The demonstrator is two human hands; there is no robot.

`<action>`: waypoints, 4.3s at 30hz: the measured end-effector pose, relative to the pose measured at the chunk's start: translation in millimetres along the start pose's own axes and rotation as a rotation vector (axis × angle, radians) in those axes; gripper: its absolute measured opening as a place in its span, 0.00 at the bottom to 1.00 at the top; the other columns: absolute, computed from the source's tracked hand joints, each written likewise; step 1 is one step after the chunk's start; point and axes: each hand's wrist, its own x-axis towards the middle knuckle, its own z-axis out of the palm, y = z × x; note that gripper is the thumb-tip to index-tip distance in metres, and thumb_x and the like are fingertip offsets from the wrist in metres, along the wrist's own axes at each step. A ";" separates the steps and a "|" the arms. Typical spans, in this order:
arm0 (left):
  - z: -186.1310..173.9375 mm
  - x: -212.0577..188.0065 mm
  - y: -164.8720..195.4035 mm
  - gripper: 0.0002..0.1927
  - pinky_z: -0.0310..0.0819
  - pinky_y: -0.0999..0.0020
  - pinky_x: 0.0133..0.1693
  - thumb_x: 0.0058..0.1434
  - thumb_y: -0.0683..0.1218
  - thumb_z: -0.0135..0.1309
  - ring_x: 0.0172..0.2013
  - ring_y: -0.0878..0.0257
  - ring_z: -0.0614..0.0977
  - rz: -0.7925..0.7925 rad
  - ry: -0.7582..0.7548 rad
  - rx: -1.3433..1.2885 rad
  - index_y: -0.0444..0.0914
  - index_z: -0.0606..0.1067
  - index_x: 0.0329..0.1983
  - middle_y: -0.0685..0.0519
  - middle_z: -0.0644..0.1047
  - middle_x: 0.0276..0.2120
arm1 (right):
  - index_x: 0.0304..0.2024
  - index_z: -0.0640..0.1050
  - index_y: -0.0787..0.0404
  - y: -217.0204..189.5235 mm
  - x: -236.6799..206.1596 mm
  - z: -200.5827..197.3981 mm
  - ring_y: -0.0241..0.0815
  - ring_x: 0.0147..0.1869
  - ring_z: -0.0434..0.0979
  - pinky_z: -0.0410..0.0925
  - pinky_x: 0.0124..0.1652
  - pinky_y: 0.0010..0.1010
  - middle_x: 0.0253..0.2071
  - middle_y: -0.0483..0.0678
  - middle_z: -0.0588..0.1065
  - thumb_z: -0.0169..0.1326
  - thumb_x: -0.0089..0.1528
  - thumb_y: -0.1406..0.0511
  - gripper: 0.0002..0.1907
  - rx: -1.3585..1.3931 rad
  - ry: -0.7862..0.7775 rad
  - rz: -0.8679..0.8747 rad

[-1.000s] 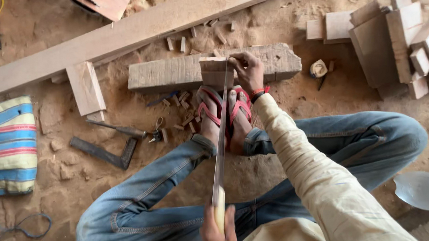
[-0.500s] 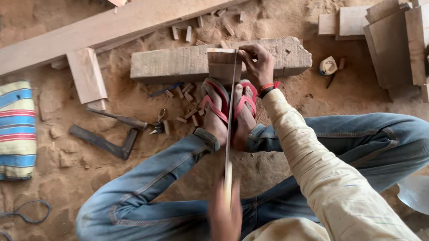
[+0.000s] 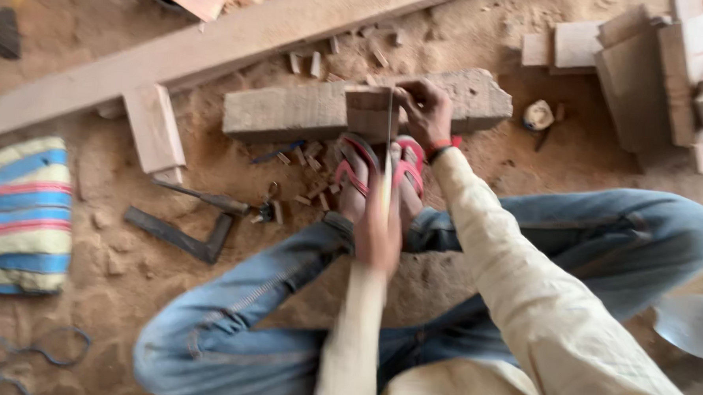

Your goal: The person sits on the ground and uses a hand saw to cut small wooden blocks placed on a larger wooden support. They repeatedly position each block, saw through it, and set the cut pieces aside.

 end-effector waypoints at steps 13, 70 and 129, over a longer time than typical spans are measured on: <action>-4.1 1.2 5.5 0.20 0.79 0.58 0.48 0.74 0.42 0.49 0.50 0.42 0.83 0.114 0.089 -0.003 0.32 0.67 0.67 0.34 0.78 0.54 | 0.45 0.85 0.59 -6.7 5.2 -5.0 0.32 0.35 0.80 0.73 0.37 0.25 0.35 0.45 0.83 0.65 0.63 0.61 0.11 -0.178 -0.026 0.102; -71.2 -146.2 -36.7 0.26 0.78 0.67 0.44 0.64 0.39 0.62 0.38 0.62 0.81 0.026 0.620 0.239 0.26 0.67 0.61 0.44 0.79 0.44 | 0.56 0.79 0.58 -7.7 -3.6 22.1 0.50 0.50 0.77 0.72 0.49 0.42 0.47 0.53 0.76 0.67 0.61 0.56 0.24 -0.392 -0.029 -0.136; 15.5 76.3 -93.2 0.21 0.80 0.62 0.37 0.74 0.48 0.54 0.39 0.48 0.87 0.026 0.162 0.009 0.31 0.68 0.63 0.39 0.81 0.41 | 0.61 0.80 0.33 -20.1 35.8 -22.4 0.44 0.50 0.72 0.60 0.51 0.40 0.47 0.42 0.75 0.61 0.64 0.55 0.22 -0.859 -0.374 -0.529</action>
